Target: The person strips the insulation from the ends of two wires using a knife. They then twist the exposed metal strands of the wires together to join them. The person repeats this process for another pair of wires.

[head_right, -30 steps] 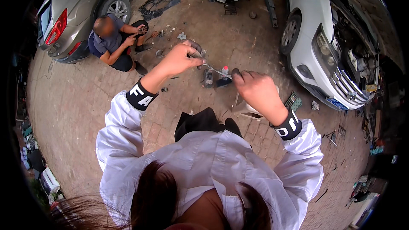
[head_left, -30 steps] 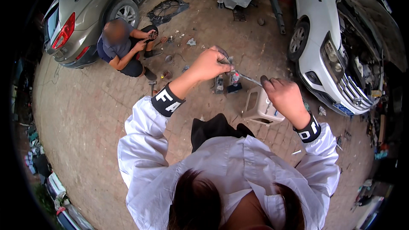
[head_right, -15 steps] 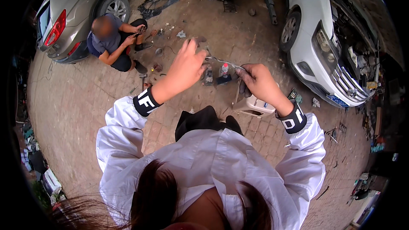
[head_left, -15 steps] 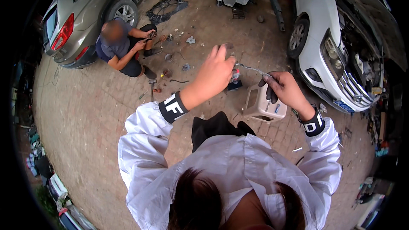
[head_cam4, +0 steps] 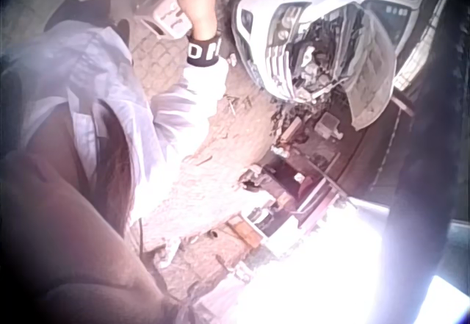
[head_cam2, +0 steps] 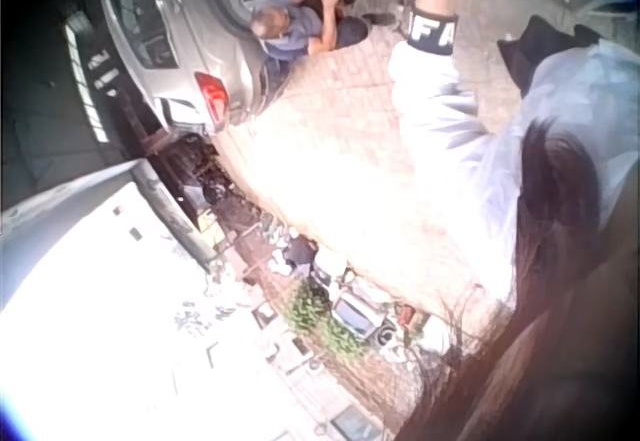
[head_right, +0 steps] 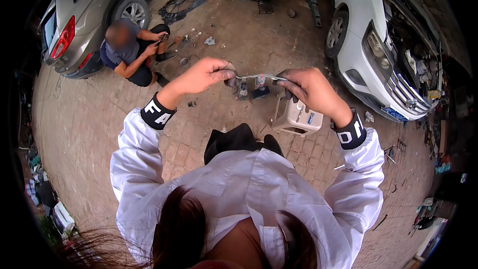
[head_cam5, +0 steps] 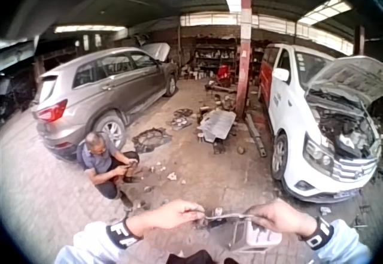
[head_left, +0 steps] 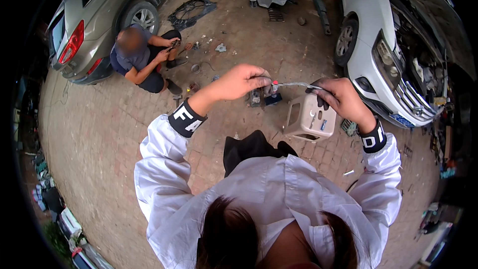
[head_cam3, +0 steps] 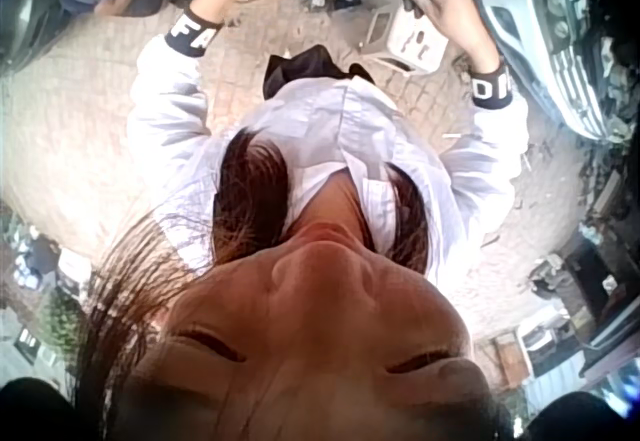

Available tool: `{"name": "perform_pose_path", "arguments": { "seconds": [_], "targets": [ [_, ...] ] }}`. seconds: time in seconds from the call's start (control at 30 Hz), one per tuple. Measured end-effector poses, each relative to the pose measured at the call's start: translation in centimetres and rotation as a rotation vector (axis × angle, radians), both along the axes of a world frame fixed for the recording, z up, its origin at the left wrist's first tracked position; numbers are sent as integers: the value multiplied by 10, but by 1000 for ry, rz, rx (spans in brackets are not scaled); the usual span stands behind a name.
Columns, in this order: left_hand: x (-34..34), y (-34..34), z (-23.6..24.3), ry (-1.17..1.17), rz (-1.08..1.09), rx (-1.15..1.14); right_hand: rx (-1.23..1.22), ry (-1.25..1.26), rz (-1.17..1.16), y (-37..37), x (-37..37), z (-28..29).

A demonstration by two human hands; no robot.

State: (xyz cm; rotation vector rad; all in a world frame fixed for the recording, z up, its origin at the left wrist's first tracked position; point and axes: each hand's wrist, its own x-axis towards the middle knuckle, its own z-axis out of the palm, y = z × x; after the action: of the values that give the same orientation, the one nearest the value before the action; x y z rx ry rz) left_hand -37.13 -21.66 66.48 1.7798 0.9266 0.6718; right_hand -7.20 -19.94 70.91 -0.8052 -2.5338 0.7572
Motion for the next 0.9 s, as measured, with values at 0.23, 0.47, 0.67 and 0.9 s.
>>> {"name": "perform_pose_path", "arguments": {
  "seconds": [0.23,0.47,0.67,0.9],
  "targets": [
    [-3,-3,-7,-472,-6,-767,939,-251,154,3,3,15],
    [-9,6,-25,-650,118,-731,331,-86,20,7,3,-8],
    [-3,-10,-26,-881,90,-433,-734,204,-153,-8,-5,-24],
    [3,-19,-19,-178,351,178,-1406,503,-279,-13,-8,-24]
  ]
}}
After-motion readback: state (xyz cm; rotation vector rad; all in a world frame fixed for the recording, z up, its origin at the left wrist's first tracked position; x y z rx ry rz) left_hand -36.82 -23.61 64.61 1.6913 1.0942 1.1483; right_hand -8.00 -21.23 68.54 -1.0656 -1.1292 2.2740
